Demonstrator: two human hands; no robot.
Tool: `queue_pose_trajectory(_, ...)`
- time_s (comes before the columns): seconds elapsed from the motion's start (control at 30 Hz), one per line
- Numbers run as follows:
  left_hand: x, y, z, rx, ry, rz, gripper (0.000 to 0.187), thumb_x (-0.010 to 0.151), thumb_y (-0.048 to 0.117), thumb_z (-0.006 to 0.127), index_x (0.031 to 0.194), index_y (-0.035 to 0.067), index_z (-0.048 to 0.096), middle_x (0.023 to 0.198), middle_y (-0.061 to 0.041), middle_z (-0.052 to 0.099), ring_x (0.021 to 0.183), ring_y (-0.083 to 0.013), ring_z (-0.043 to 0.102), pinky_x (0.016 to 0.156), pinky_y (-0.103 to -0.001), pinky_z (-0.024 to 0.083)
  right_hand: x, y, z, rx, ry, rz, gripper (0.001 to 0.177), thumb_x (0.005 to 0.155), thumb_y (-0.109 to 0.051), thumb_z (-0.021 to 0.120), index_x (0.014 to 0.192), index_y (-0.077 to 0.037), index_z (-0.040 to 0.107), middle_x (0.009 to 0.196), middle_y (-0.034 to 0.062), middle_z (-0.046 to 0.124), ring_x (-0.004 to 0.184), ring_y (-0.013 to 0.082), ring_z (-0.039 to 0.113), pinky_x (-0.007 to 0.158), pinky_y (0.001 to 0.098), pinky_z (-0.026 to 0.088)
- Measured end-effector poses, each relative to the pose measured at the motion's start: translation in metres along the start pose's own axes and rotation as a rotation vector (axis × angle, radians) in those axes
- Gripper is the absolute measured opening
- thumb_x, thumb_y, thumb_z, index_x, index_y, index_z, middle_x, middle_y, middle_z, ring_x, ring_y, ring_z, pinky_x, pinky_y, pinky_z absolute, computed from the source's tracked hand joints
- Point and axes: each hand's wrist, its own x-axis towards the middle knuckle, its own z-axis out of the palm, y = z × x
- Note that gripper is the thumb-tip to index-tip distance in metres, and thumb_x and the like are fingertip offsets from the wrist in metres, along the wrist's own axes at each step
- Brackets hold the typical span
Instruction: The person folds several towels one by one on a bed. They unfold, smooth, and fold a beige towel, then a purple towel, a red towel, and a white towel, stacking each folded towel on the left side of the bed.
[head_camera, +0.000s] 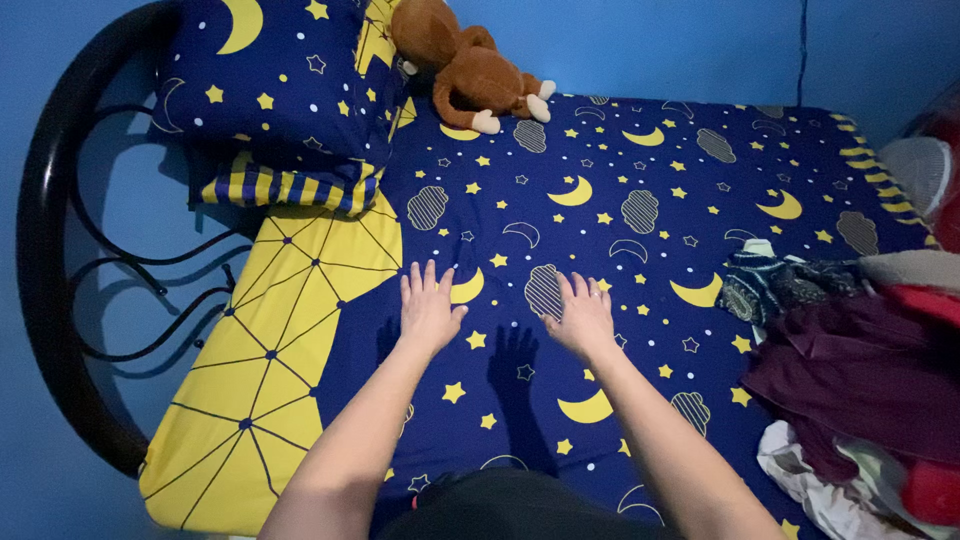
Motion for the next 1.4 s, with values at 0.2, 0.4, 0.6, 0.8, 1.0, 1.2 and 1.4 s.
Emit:
queue_pose_trajectory(0.2,-0.002,0.0,-0.003,-0.019,0.003,-0.01,0.08,0.088,0.043,0.072,0.154,0.013,0.038,0.162,-0.022,0.027,0.153,-0.0442,0.014,0.123,-0.057,0.011,-0.004,-0.009,-0.011,0.02,-0.005,0.004,0.09,0.082,-0.043,0.075,0.156,-0.014,0.033,0.157,0.0191,0.036,0.147,0.0423,0.031,0.12,0.0548,0.023)
queue_pose_trajectory(0.4,-0.003,0.001,-0.004,-0.02,0.021,-0.008,0.079,0.088,0.042,0.072,0.153,0.011,0.04,0.162,-0.023,0.027,0.153,-0.0444,0.013,0.123,-0.057,0.011,0.004,-0.006,-0.002,0.024,-0.004,-0.005,0.09,0.083,-0.044,0.075,0.156,-0.012,0.033,0.157,0.0202,0.036,0.146,0.0435,0.031,0.119,0.0552,0.023)
queue_pose_trajectory(0.6,-0.003,0.002,-0.001,-0.029,0.021,-0.009,0.079,0.088,0.042,0.072,0.153,0.011,0.04,0.162,-0.022,0.027,0.153,-0.044,0.013,0.123,-0.057,0.011,-0.007,-0.005,-0.007,0.034,0.016,-0.005,0.089,0.082,-0.044,0.075,0.155,-0.011,0.035,0.156,0.0204,0.038,0.145,0.0435,0.033,0.119,0.0551,0.025)
queue_pose_trajectory(0.8,-0.001,0.003,0.003,-0.02,0.004,-0.013,0.08,0.088,0.043,0.072,0.154,0.012,0.039,0.163,-0.022,0.025,0.153,-0.0439,0.012,0.123,-0.056,0.011,-0.002,-0.005,-0.007,0.034,0.009,0.009,0.088,0.082,-0.044,0.075,0.154,-0.012,0.036,0.156,0.0199,0.039,0.145,0.043,0.033,0.118,0.0553,0.025)
queue_pose_trajectory(1.0,0.002,0.006,0.002,-0.028,-0.008,-0.001,0.079,0.089,0.043,0.071,0.154,0.012,0.04,0.163,-0.022,0.026,0.153,-0.0441,0.013,0.123,-0.056,0.012,-0.006,-0.002,-0.002,0.039,0.029,0.006,0.087,0.083,-0.045,0.075,0.153,-0.01,0.038,0.155,0.0215,0.04,0.144,0.0433,0.034,0.119,0.0545,0.026)
queue_pose_trajectory(1.2,0.007,0.021,0.003,-0.068,0.003,0.055,0.078,0.088,0.04,0.072,0.153,0.011,0.04,0.161,-0.023,0.027,0.152,-0.0447,0.014,0.123,-0.057,0.011,-0.022,0.008,-0.001,0.061,0.008,0.056,0.087,0.082,-0.044,0.075,0.154,-0.012,0.038,0.156,0.0205,0.04,0.144,0.0427,0.035,0.118,0.0547,0.026)
queue_pose_trajectory(1.4,0.016,0.055,0.01,-0.156,0.022,0.142,0.079,0.085,0.037,0.075,0.151,0.009,0.043,0.16,-0.022,0.031,0.152,-0.0441,0.018,0.123,-0.056,0.013,-0.043,0.032,0.009,0.062,0.0,0.118,0.087,0.081,-0.045,0.076,0.153,-0.014,0.039,0.155,0.0201,0.04,0.144,0.0429,0.034,0.117,0.0556,0.028)
